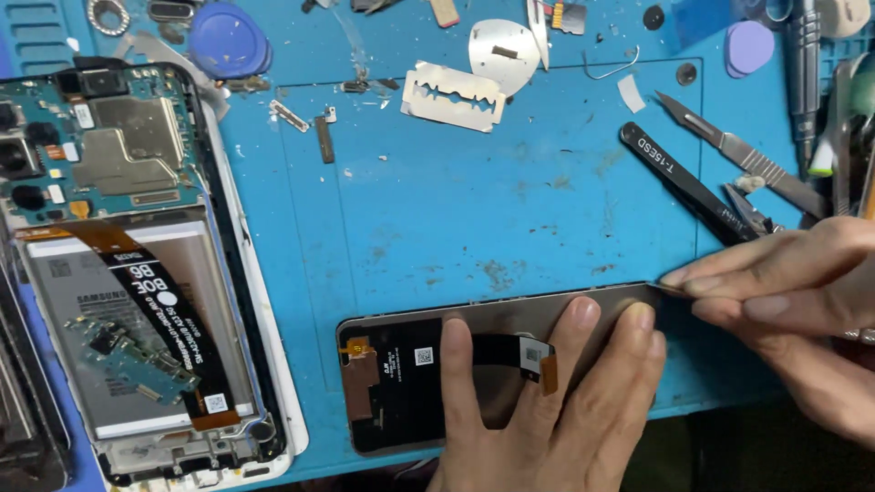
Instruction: The person uses a metal prying tool to carefully separate the screen assembly from the frame of a disassembled smartphone. They work along the edges of the device to release the adhesive, occasionally lifting the screen to check progress.
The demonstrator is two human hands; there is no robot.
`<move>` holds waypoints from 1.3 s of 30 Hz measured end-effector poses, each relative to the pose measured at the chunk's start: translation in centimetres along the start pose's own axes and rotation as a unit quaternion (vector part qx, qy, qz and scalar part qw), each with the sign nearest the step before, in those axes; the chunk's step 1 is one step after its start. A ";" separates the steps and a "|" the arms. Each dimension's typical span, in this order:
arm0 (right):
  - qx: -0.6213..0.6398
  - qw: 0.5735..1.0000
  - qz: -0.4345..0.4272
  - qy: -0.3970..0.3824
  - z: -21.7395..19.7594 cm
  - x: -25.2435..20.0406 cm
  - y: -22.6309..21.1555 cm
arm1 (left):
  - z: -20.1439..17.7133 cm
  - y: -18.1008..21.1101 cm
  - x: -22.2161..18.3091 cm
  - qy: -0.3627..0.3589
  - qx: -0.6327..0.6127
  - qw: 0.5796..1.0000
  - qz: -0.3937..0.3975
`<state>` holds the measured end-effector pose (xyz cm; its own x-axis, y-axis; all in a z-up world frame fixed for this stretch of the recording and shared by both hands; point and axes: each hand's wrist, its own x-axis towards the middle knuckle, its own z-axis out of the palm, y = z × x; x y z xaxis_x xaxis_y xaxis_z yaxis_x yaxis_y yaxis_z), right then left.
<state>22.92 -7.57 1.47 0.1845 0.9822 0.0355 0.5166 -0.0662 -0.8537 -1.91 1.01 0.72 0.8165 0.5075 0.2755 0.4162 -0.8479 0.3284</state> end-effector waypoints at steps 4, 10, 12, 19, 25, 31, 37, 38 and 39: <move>-0.043 0.999 0.025 -0.016 -0.1 0.8 -0.4 | -0.2 -0.1 0.0 0.008 -0.004 1.000 -0.007; -0.052 0.998 -0.009 -0.024 -0.8 0.0 0.9 | -0.3 0.1 0.1 0.005 -0.014 1.000 -0.012; -0.064 0.998 -0.001 -0.013 -0.3 0.6 -0.4 | -0.2 0.2 0.1 0.012 0.011 1.000 0.000; -0.041 0.999 0.018 -0.009 0.3 0.8 -1.0 | -0.6 0.1 0.2 -0.001 0.011 1.000 -0.005; -0.052 0.999 0.000 -0.007 0.0 0.1 -0.4 | -0.5 0.4 0.2 -0.011 -0.016 1.000 -0.015; -0.063 0.996 0.061 0.004 0.5 0.0 -1.5 | -0.4 0.5 0.1 0.001 -0.027 1.000 -0.009; -0.100 0.989 0.108 0.024 0.8 0.2 -2.3 | -0.8 0.5 0.3 -0.009 -0.019 1.000 0.002; -0.104 0.986 0.131 0.017 0.6 -0.2 -1.6 | -1.0 0.3 0.3 -0.012 -0.032 0.999 0.001; -0.103 0.986 0.127 0.016 1.0 0.2 -2.4 | -1.1 0.3 0.3 -0.010 -0.029 1.000 -0.001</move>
<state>20.90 -7.03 3.01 0.3551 0.9232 -0.1469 0.6091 -0.3477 -0.7128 -1.96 1.08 1.88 0.8233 0.5058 0.2575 0.3942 -0.8360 0.3817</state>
